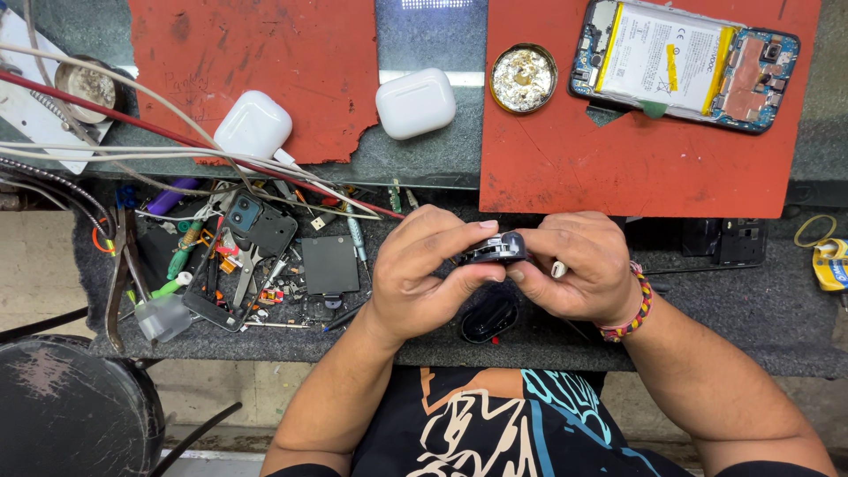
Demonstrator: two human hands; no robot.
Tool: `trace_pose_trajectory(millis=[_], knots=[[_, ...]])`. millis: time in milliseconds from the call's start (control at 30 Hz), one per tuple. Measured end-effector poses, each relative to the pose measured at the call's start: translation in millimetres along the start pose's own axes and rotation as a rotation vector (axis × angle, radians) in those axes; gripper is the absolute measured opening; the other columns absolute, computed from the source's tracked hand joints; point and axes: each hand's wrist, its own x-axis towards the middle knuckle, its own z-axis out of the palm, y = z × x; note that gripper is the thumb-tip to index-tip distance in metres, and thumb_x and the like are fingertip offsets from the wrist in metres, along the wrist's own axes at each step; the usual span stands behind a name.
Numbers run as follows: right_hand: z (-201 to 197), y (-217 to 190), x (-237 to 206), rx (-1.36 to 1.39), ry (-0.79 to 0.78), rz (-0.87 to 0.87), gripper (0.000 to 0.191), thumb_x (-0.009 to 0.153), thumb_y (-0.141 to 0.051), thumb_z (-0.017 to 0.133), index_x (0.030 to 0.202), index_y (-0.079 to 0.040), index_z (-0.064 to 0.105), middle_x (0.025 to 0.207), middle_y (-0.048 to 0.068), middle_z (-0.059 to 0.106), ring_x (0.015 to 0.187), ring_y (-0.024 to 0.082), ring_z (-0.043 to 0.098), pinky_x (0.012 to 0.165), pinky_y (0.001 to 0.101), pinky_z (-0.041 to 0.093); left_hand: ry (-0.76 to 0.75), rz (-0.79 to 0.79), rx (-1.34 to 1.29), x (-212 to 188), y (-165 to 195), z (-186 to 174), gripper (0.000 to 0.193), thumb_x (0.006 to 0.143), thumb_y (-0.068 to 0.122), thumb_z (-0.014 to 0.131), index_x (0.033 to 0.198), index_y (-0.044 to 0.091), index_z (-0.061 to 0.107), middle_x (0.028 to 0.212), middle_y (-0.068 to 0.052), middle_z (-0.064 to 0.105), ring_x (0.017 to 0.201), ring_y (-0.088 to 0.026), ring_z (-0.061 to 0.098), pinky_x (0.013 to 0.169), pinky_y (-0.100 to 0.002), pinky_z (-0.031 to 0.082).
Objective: The person uses a soldering iron on a small component, then assembles a black wireless earbuds case by inserting earbuds and closing the lid. The workspace contains tools, wires, and a disassembled phone.
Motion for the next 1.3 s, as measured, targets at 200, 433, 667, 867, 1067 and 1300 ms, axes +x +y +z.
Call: trace_pose_trajectory(millis=[200, 433, 667, 867, 1067, 1300], knots=[[-2.1, -1.5, -1.7, 0.023, 0.003, -0.007, 0.021, 0.087, -0.016, 0.078, 0.099, -0.002, 0.070, 0.062, 0.002, 0.054, 0.050, 0.016, 0.052, 0.048, 0.0342, 0.036, 0.001, -0.024, -0.053, 1.3, 2.2, 4.4, 0.044, 0.088, 0.018, 0.087, 0.124, 0.004, 0.069, 0.097, -0.006, 0.067, 0.082, -0.019, 0.064, 0.076, -0.031, 0.051], [-5.5, -10.6, 2.6, 0.299, -0.050, -0.194, 0.025, 0.091, -0.018, 0.069, 0.107, 0.000, 0.063, 0.071, 0.005, 0.056, 0.057, 0.021, 0.056, 0.053, 0.0359, 0.043, -0.100, 0.048, -0.095, -7.7, 26.0, 6.0, 0.046, 0.097, 0.024, 0.083, 0.132, 0.001, 0.065, 0.108, -0.009, 0.067, 0.092, -0.022, 0.066, 0.077, -0.031, 0.054], [-15.5, -34.6, 6.1, 0.246, -0.114, 0.146, 0.023, 0.091, -0.011, 0.055, 0.106, 0.001, 0.067, 0.079, 0.008, 0.064, 0.068, 0.021, 0.064, 0.063, 0.0330, 0.051, 0.307, -0.603, -0.984, -18.8, 26.5, 20.2, 0.048, 0.110, 0.030, 0.062, 0.144, -0.004, 0.056, 0.118, -0.011, 0.069, 0.108, -0.018, 0.065, 0.101, -0.034, 0.053], [-9.5, -44.0, 9.6, 0.073, -0.069, 0.178, 0.011, 0.091, -0.007, 0.072, 0.098, 0.001, 0.072, 0.081, 0.010, 0.070, 0.068, 0.022, 0.069, 0.059, 0.0330, 0.052, 0.365, -0.691, -1.073, -24.6, 23.1, 30.9, 0.047, 0.111, 0.025, 0.057, 0.146, -0.006, 0.052, 0.120, -0.011, 0.069, 0.112, -0.018, 0.066, 0.103, -0.035, 0.052], [-12.4, -45.8, 8.8, 0.030, -0.038, 0.186, 0.011, 0.089, -0.006, 0.073, 0.096, 0.003, 0.071, 0.080, 0.011, 0.071, 0.066, 0.022, 0.069, 0.058, 0.0327, 0.053, 0.252, -0.607, -0.867, -25.2, 29.6, 32.4, 0.045, 0.113, 0.025, 0.058, 0.146, -0.006, 0.055, 0.124, -0.009, 0.068, 0.114, -0.012, 0.062, 0.105, -0.028, 0.048], [-12.5, -47.7, 7.6, 0.001, -0.002, 0.187, 0.011, 0.088, -0.005, 0.074, 0.094, 0.002, 0.071, 0.080, 0.012, 0.070, 0.067, 0.022, 0.069, 0.058, 0.0323, 0.053, 0.183, -0.512, -0.509, -19.6, 37.0, 29.7, 0.043, 0.113, 0.028, 0.060, 0.145, -0.001, 0.059, 0.117, -0.004, 0.063, 0.104, -0.009, 0.059, 0.101, -0.024, 0.048]])
